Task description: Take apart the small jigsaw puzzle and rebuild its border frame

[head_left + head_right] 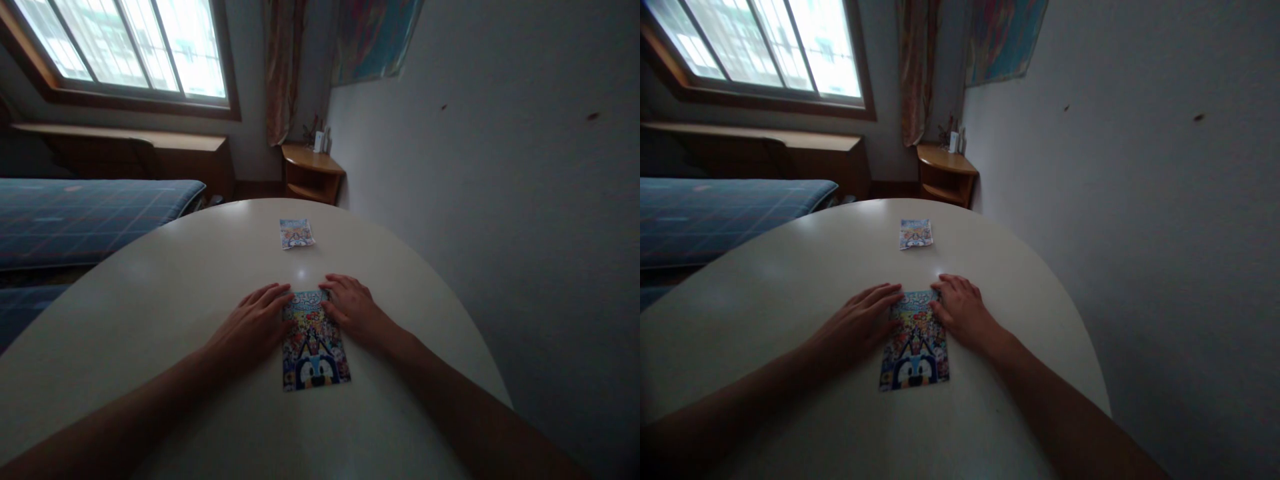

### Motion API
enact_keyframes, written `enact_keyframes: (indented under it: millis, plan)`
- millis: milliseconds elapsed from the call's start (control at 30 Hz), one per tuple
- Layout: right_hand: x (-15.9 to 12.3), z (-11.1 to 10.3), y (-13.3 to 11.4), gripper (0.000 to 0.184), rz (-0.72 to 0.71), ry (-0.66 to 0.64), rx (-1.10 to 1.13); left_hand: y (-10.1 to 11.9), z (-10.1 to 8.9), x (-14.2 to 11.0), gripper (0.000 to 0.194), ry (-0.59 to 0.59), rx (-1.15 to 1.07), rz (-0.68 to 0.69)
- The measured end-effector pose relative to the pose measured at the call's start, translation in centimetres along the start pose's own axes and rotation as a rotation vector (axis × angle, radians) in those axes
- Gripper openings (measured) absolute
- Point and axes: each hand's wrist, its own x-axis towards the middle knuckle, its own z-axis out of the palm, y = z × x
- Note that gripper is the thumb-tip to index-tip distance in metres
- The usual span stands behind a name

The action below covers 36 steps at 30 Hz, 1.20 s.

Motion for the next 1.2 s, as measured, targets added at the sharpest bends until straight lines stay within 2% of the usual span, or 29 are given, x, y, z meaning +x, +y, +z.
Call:
enact_keyframes:
  millis: [100,200,400,500,800,1200]
  plan:
    - [-0.1,-0.3,0.6,0.04,0.009,-0.022,-0.026,-0.3,0.3,0.1,0.043,0.001,0.018,0.025]
    - [-0.4,-1.0,0.6,0.051,-0.034,-0.091,-0.032,-0.4,0.4,0.3,0.042,0.004,0.026,0.03]
    - [-1.6,-2.5,-0.9,0.115,-0.229,-0.314,0.061,-0.3,0.2,0.3,0.04,0.026,0.042,0.048]
    - [-2.1,-2.5,-1.4,0.13,-0.293,-0.388,0.082,-0.3,0.2,0.3,0.041,0.035,0.034,0.056]
    - [-2.1,-2.0,-1.5,0.132,-0.275,-0.369,0.076,-0.2,0.0,0.5,0.041,-0.002,-0.017,0.081]
    - [-2.3,-2.2,-1.5,0.122,-0.303,-0.328,0.075,0.1,-0.6,0.4,0.06,-0.042,-0.027,0.071]
